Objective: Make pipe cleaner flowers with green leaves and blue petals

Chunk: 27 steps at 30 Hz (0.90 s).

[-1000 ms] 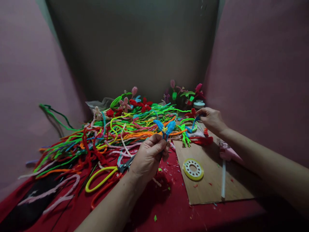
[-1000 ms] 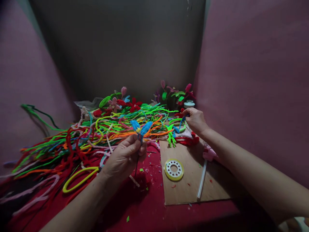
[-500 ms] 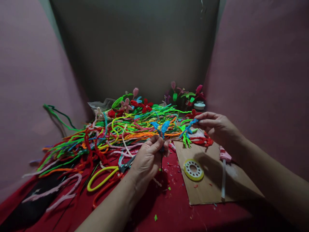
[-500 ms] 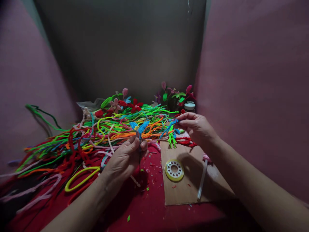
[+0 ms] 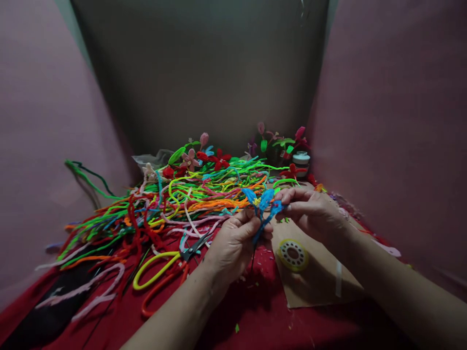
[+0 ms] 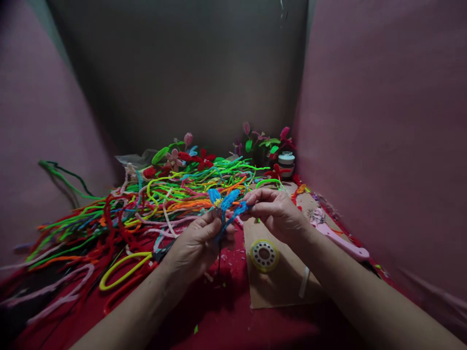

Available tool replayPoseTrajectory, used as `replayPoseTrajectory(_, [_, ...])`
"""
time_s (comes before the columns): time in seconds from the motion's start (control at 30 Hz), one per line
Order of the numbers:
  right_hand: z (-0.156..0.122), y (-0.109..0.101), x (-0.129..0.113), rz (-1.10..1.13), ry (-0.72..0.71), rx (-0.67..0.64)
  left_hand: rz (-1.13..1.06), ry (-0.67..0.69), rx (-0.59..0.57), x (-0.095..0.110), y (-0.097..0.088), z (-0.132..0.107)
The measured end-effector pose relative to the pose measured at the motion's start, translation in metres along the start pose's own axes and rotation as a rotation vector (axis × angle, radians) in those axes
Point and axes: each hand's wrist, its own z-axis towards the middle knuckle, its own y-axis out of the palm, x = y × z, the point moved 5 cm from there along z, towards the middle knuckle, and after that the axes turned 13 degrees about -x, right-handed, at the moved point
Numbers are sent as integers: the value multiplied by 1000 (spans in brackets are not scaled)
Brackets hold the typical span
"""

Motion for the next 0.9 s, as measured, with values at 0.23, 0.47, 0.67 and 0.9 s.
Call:
replayPoseTrajectory(0.23, [0, 10, 8, -33, 50, -63, 128, 48, 85, 6, -7, 1])
replayPoseTrajectory(0.47, [6, 13, 19, -97, 122, -78, 241, 54, 58, 6, -12, 3])
replayPoseTrajectory(0.67, [8, -8, 25, -146, 112, 101, 256, 24, 55, 7, -12, 2])
replayPoseTrajectory(0.9, [2, -10, 9, -525, 4, 192, 198, 55, 84, 13, -12, 1])
